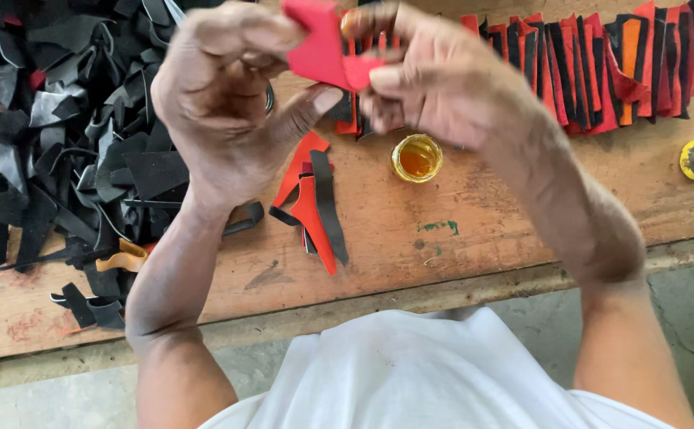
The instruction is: The person repeatedly picks up red and black leather strips, applies a yellow adhesive from a small jar to one side, and joins them together. The person uses shears to trim the joined strips and places the finished pieces into a growing stack on the table.
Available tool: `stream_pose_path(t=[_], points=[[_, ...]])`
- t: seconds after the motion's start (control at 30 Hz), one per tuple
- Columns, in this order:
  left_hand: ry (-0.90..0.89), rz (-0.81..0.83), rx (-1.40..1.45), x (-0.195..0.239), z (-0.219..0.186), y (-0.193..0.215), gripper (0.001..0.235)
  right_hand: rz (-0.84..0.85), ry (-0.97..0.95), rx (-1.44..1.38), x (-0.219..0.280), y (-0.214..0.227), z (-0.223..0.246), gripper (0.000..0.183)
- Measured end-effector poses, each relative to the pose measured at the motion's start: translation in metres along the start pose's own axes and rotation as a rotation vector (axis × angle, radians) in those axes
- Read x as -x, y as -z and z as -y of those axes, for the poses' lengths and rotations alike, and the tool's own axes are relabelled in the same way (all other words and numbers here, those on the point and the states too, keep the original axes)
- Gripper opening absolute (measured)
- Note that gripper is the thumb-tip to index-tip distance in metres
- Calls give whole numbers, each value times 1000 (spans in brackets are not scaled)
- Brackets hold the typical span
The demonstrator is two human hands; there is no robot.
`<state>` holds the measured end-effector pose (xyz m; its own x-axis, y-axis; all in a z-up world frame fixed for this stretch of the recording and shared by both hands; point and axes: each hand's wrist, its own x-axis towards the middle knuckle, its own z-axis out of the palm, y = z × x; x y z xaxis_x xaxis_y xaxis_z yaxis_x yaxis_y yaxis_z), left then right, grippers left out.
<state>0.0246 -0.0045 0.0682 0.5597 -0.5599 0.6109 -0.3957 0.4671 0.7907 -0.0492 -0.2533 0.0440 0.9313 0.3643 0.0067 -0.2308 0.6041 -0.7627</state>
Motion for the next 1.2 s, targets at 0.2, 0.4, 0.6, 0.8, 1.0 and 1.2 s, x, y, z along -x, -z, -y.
stream_pose_path(t=[0.2, 0.4, 0.6, 0.8, 1.0, 1.2], points=[[-176, 164, -658, 7, 29, 22, 31, -126, 94, 721, -61, 51, 18, 13], [-135, 349, -807, 28, 85, 31, 31, -397, -404, 1579, -100, 64, -5, 29], [-71, 417, -833, 41, 116, 37, 29, -247, -194, 1840, -132, 90, -34, 34], [29, 463, -845, 42, 120, 34, 32, -144, -39, 1796, -137, 131, -58, 28], [98, 472, -867, 33, 95, 32, 37, -60, 166, 2204, -112, 95, -42, 19], [420, 562, -1033, 45, 53, 21, 31, -75, 295, 1871, 11, 17, 17, 42]])
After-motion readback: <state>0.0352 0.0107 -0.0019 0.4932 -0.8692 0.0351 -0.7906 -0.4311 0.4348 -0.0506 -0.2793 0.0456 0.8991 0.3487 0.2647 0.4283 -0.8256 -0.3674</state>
